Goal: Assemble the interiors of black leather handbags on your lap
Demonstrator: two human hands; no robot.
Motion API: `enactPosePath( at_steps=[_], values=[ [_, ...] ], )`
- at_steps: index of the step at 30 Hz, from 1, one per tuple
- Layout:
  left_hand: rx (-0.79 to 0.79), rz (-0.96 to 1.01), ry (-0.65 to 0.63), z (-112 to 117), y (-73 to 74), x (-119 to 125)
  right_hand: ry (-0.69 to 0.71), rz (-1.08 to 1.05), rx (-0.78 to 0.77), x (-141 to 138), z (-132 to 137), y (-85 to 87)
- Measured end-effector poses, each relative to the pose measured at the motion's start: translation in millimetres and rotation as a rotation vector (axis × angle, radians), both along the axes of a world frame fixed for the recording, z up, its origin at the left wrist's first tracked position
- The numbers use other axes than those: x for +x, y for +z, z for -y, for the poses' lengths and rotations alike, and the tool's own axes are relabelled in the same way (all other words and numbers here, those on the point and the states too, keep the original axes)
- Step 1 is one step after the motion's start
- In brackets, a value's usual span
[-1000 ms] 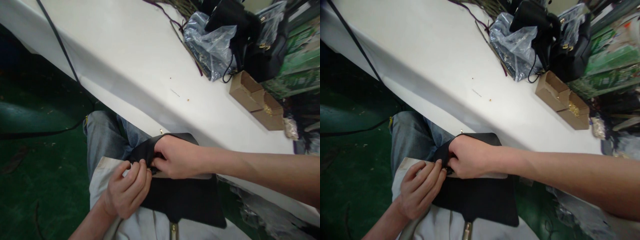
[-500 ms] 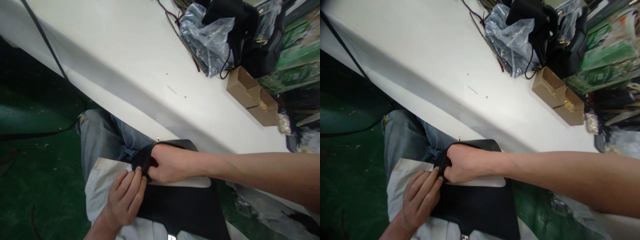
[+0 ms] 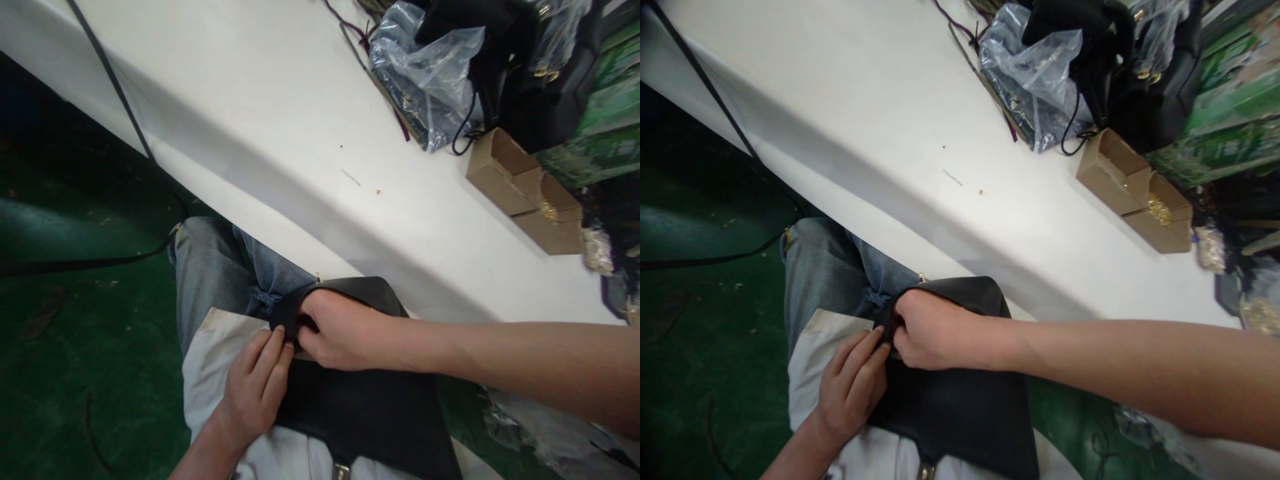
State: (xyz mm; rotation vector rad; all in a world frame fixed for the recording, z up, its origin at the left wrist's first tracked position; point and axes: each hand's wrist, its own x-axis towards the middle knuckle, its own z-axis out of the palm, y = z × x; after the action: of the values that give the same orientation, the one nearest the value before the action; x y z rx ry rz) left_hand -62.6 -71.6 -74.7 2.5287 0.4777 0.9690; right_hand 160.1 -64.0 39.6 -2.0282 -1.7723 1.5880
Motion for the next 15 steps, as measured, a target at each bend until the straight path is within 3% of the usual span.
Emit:
enactPosePath(
  at_steps=[3, 5, 9, 15],
  values=[
    [-0.012, 0.024, 0.032, -2.4, 3.2, 4.2, 0.129, -0.027, 0.282, 7.1, 14.5, 8.3],
    [-0.005, 0.029, 0.04, -5.9, 5.0, 7.1, 0.246, -0.021, 0.38, 13.5, 19.0, 14.3],
    [0.02, 0.041, 0.044, -16.8, 10.2, 12.7, 0.37, 0.013, 0.446, 22.1, 14.1, 16.8],
    [-0.013, 0.029, 0.105, -33.0, 27.7, 20.6, 0.334, -0.002, 0.521, 26.7, -0.2, 5.9]
  ],
)
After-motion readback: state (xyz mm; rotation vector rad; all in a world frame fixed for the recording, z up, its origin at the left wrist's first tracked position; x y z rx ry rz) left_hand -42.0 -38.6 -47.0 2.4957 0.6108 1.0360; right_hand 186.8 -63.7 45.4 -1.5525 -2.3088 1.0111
